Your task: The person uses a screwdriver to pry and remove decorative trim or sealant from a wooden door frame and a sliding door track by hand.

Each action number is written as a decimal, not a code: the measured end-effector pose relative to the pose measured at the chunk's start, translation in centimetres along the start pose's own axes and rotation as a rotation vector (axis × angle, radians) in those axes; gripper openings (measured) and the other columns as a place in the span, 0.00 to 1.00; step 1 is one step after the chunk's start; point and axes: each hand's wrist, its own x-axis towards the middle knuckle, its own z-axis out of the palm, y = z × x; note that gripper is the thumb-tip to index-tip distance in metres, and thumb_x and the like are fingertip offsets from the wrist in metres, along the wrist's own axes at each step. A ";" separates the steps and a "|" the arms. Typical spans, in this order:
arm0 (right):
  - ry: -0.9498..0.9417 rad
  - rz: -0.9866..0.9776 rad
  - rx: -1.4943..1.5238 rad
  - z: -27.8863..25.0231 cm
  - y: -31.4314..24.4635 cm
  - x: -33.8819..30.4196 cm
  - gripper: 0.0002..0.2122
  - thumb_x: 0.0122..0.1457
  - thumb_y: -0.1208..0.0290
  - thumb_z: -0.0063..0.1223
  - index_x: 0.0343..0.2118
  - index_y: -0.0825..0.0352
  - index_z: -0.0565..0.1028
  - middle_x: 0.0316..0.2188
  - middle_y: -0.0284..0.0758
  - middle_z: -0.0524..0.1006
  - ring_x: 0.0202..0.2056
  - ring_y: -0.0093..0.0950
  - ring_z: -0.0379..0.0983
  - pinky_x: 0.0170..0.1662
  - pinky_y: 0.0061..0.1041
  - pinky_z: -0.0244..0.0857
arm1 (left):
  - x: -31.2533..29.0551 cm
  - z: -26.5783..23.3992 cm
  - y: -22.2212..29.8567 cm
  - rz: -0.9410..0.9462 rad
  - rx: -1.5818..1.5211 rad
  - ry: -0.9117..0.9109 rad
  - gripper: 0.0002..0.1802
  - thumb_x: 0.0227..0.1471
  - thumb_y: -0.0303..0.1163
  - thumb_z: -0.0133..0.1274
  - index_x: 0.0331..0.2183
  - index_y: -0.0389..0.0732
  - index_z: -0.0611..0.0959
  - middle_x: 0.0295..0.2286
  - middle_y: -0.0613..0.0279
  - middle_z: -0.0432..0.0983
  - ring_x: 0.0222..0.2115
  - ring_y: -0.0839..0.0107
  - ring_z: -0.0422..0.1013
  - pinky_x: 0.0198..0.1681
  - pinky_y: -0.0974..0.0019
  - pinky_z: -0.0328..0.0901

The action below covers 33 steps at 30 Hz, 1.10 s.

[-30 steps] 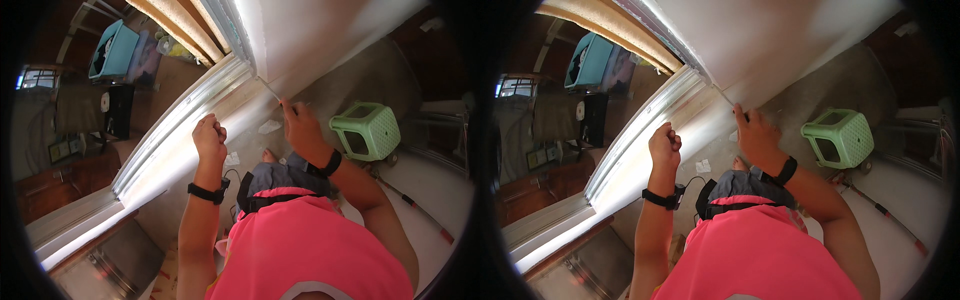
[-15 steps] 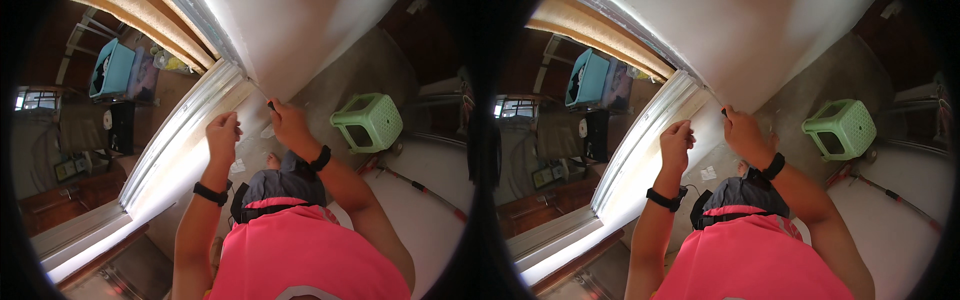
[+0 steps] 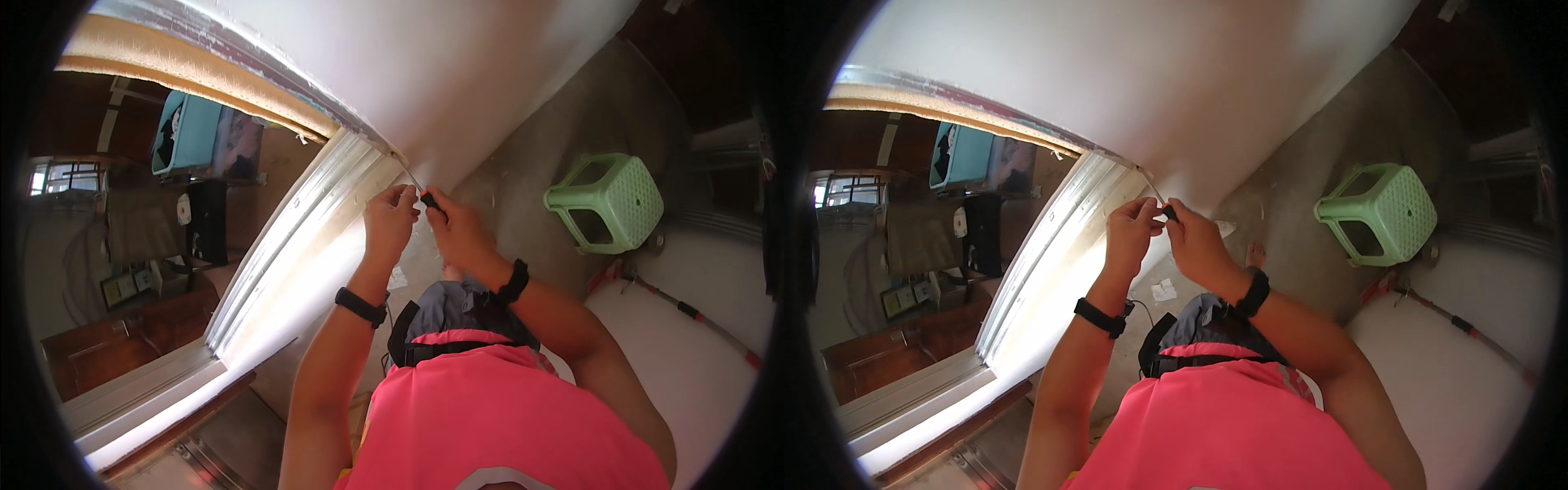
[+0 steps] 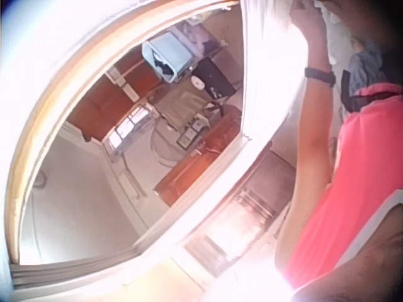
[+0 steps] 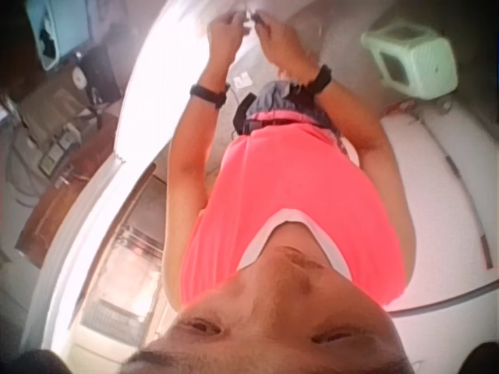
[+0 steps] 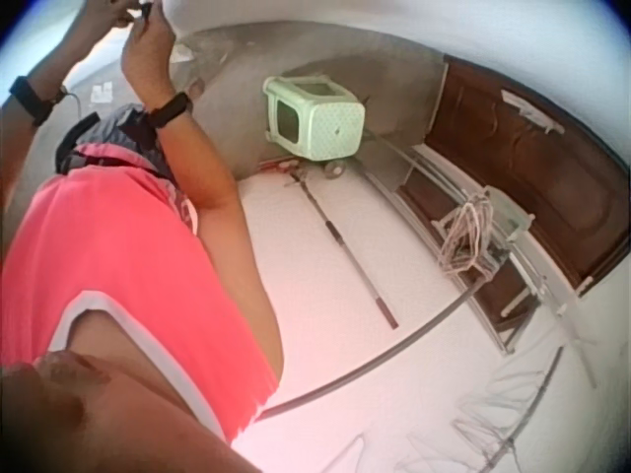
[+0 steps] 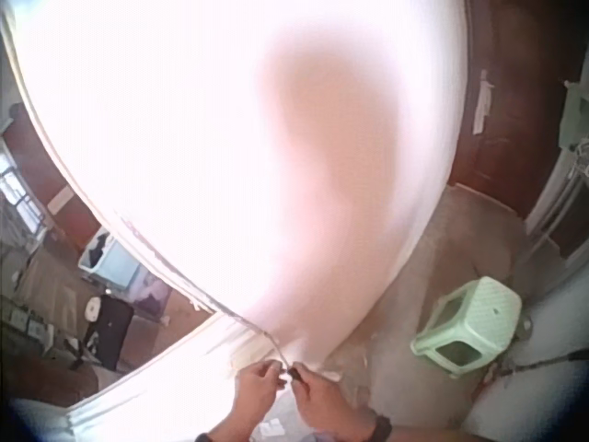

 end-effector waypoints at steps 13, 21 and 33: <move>-0.068 0.024 0.073 4.7 -0.7 -1.6 0.18 0.66 0.77 0.41 0.58 0.73 0.62 0.33 0.56 0.76 0.37 0.55 0.75 0.37 0.41 0.70 | 0.9 -0.8 -2.3 -0.023 0.048 0.086 0.12 0.60 0.29 0.50 0.30 0.30 0.80 0.23 0.62 0.75 0.23 0.74 0.72 0.28 0.70 0.68; 0.119 -0.066 0.136 9.4 -0.9 -3.3 0.19 0.65 0.77 0.41 0.58 0.75 0.61 0.35 0.58 0.76 0.39 0.58 0.74 0.37 0.44 0.69 | 0.1 -4.0 -2.8 0.068 0.200 0.032 0.13 0.58 0.31 0.52 0.27 0.30 0.81 0.22 0.59 0.78 0.22 0.72 0.73 0.27 0.68 0.68; -0.046 -0.048 0.025 13.0 -2.0 -7.0 0.18 0.62 0.77 0.45 0.55 0.75 0.63 0.32 0.57 0.76 0.36 0.57 0.74 0.37 0.48 0.68 | -3.7 -9.8 -5.6 0.118 0.339 0.103 0.15 0.53 0.34 0.52 0.27 0.30 0.83 0.21 0.47 0.78 0.22 0.59 0.76 0.28 0.58 0.68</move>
